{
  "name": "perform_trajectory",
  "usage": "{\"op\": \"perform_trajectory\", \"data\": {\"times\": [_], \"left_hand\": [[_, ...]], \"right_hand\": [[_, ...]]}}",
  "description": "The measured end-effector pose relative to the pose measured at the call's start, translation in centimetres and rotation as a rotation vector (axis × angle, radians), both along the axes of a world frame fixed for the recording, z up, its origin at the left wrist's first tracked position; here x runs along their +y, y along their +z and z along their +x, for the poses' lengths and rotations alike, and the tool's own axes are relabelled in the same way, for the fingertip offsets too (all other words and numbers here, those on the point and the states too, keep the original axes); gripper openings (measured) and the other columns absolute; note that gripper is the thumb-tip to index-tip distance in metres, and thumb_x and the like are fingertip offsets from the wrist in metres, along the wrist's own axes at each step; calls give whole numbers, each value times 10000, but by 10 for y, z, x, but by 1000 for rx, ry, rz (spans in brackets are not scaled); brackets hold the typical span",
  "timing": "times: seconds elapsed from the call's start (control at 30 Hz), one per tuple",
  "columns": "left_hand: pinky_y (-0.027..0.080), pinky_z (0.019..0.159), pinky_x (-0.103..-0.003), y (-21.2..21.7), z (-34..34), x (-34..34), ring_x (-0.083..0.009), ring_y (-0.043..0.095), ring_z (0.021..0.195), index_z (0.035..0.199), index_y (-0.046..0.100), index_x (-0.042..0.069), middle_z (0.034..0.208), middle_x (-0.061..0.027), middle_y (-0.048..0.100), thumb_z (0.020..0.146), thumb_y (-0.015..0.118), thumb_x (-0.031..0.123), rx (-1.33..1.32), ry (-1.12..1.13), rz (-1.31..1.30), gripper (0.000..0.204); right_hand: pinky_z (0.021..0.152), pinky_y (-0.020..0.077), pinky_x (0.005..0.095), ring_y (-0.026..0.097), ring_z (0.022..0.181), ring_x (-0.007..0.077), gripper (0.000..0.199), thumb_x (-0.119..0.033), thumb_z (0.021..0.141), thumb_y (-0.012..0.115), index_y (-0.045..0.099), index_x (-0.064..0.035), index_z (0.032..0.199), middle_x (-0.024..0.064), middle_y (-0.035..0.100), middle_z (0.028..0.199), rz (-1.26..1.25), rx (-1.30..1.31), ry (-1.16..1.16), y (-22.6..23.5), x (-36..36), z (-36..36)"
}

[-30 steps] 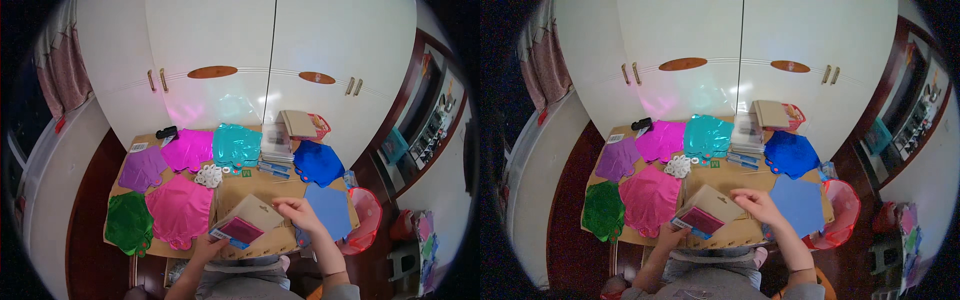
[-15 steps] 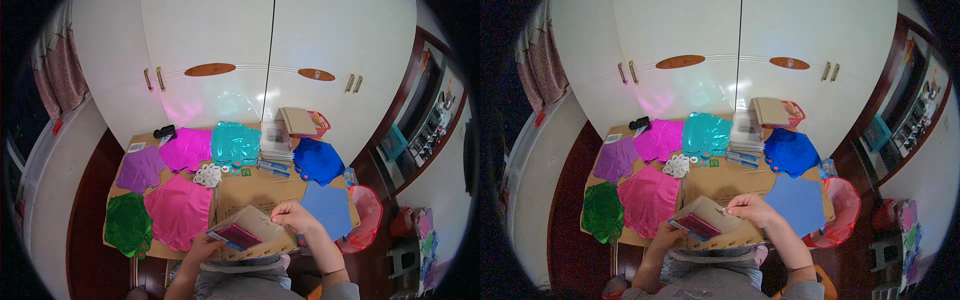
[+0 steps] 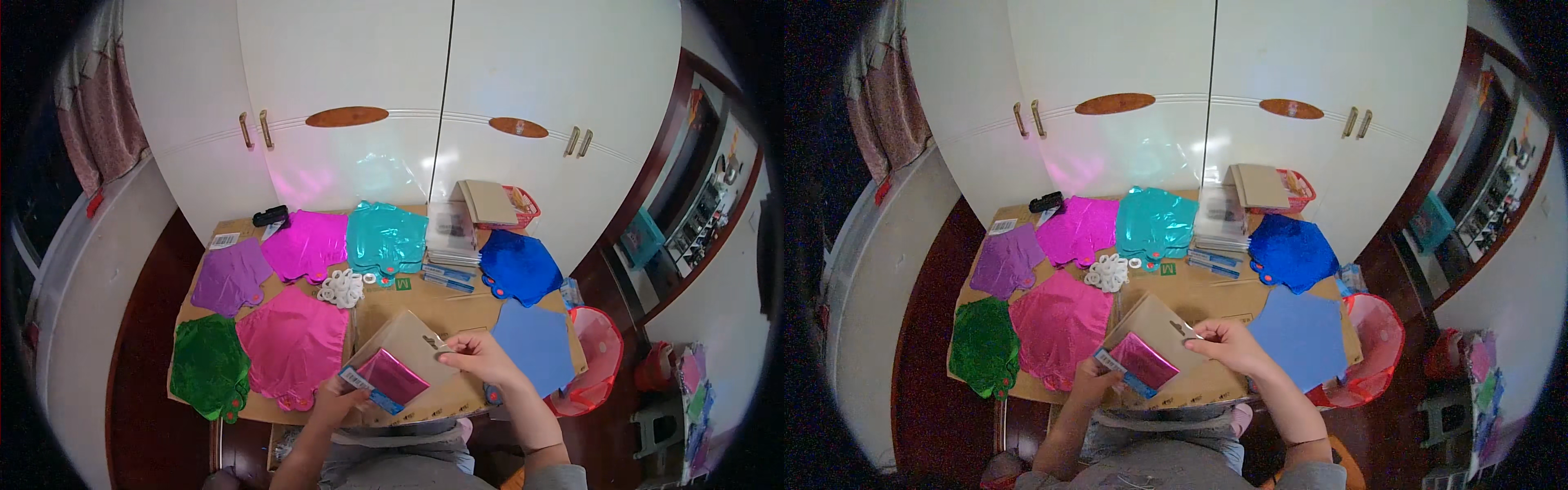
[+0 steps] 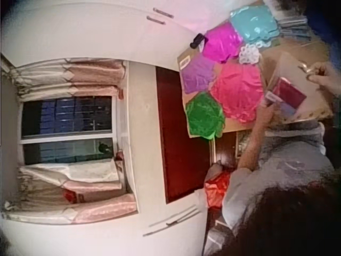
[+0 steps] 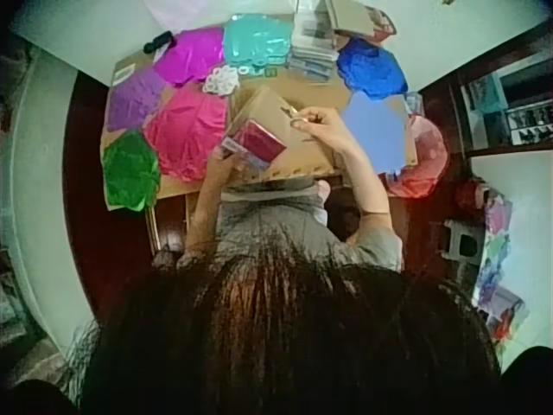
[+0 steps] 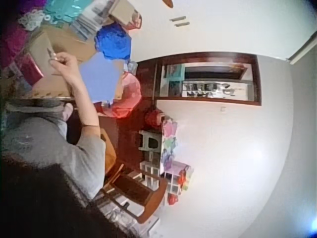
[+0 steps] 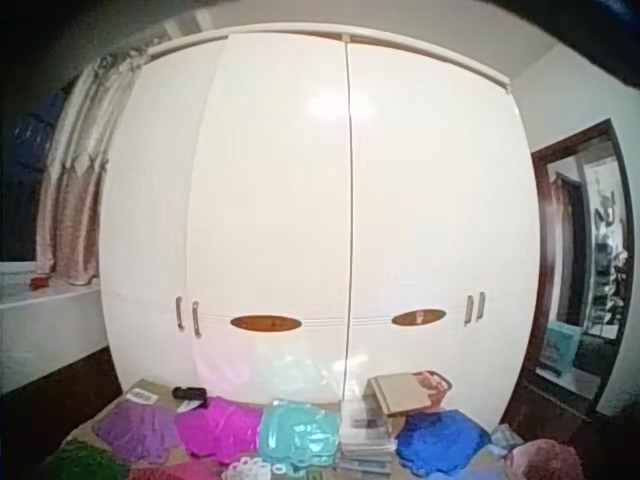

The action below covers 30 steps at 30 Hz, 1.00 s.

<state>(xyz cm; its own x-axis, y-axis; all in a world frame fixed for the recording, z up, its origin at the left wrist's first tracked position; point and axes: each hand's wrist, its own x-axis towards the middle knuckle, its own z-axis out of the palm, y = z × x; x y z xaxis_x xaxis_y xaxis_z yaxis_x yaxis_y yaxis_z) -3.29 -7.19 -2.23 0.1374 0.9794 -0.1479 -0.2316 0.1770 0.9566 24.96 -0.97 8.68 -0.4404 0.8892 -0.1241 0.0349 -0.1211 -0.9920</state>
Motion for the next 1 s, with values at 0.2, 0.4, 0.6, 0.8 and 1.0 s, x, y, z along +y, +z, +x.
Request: {"op": "perform_trajectory", "data": {"times": [0.2,0.4,0.6,0.8,1.0], "left_hand": [[518,646,-247,6,13,-3,-140,637,740,1013,602,10,894,-81,665,803,676,15,-2,55,-58,223],[502,785,-319,11,32,-1,-218,603,969,1093,592,51,1151,-119,574,768,705,90,776,321,394,346],[468,897,-381,13,34,20,-260,557,1071,1053,617,88,1122,-97,586,709,673,161,1284,-138,1095,357],[498,872,-362,1,41,24,-261,581,1042,1026,635,69,1087,-106,607,741,574,123,1335,-262,1115,297],[510,846,-354,-2,46,21,-272,593,1010,1026,636,24,1063,-139,615,734,572,128,1376,-206,1136,316]], "right_hand": [[556,381,189,484,634,9,144,-176,887,646,670,-37,914,-59,595,725,30,-90,-14,-20,12,3],[544,383,224,467,608,43,164,-172,885,627,671,-14,897,-37,559,669,125,-275,31,-69,61,9],[657,466,305,574,726,163,172,-120,842,629,665,-36,988,58,636,838,486,-625,92,-94,104,-6],[851,476,419,582,976,337,358,-49,712,613,633,-43,1069,143,611,1091,1189,-601,92,-110,86,-49],[959,390,421,453,1184,330,544,-50,748,576,470,-65,1281,168,462,1301,1106,-682,-38,-109,80,-109]]}}
